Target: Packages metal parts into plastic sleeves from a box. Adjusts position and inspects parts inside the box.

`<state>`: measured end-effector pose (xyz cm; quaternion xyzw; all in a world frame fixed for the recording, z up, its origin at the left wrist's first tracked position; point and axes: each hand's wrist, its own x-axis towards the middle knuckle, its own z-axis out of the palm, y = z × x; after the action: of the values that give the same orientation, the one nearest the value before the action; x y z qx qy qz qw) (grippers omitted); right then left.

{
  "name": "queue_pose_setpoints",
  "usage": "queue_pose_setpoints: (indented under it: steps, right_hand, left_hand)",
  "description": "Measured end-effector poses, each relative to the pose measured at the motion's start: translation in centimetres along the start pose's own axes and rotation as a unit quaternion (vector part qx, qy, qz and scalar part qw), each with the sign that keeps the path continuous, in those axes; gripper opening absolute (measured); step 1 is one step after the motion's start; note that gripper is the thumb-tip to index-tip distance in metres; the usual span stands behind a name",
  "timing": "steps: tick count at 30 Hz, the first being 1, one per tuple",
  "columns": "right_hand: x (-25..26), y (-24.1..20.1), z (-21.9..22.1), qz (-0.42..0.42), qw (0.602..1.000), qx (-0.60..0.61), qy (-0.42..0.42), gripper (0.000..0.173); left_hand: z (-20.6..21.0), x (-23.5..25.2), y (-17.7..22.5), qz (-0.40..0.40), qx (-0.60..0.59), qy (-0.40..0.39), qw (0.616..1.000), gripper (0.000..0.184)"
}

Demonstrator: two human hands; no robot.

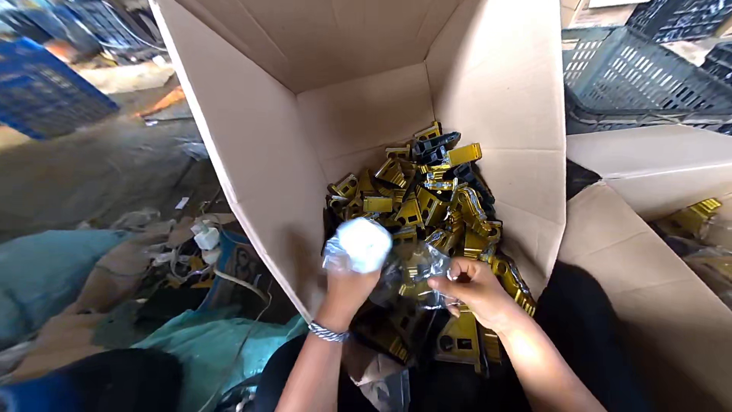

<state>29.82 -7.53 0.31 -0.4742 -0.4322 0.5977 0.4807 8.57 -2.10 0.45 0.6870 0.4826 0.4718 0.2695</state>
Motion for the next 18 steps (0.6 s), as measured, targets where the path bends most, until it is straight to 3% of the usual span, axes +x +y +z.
queue_pose_setpoints:
  steps: [2, 4, 6, 9, 10, 12, 14, 16, 18]
  right_hand:
    - [0.2, -0.5, 0.6, -0.012, 0.997, -0.074, -0.018, 0.028]
    - [0.4, -1.3, 0.8, -0.038, 0.977, -0.178, -0.113, 0.031]
    - [1.0, -2.1, -0.7, -0.04, 0.964, -0.223, -0.14, 0.031]
    - [3.6, -2.4, -3.4, -0.04, 0.983, -0.179, 0.021, 0.022]
    - [4.9, -2.4, -3.6, -0.005, 0.978, -0.202, 0.05, 0.029]
    - [7.9, -1.5, -3.0, 0.071, 0.947, -0.313, 0.006, 0.05]
    - [9.9, -0.2, -1.6, 0.11, 0.9, -0.417, -0.055, 0.058]
    - [10.3, 0.1, -1.1, 0.112, 0.86, -0.494, -0.056, 0.053]
    - [9.4, -0.3, -2.6, 0.055, 0.864, -0.501, 0.001, 0.033]
  left_hand:
    - [0.2, -1.0, 3.0, -0.148, -0.219, -0.128, 0.956, 0.033]
    - [1.2, -1.9, 4.4, -0.226, -0.3, -0.188, 0.907, 0.031]
    - [1.1, -1.8, 3.6, -0.202, -0.267, -0.158, 0.929, 0.033]
    - [0.1, -0.4, 1.2, -0.151, -0.128, -0.038, 0.979, 0.042]
    - [0.0, -0.2, 0.7, -0.148, -0.114, -0.013, 0.982, 0.045]
    - [0.2, 0.5, 0.4, -0.138, -0.13, 0.02, 0.982, 0.041]
    - [0.6, 0.6, 0.2, -0.104, -0.146, 0.032, 0.983, 0.044]
    - [0.7, 0.7, 0.4, -0.096, -0.128, 0.047, 0.986, 0.046]
    - [0.7, 0.7, 0.3, -0.09, -0.092, 0.057, 0.99, 0.047]
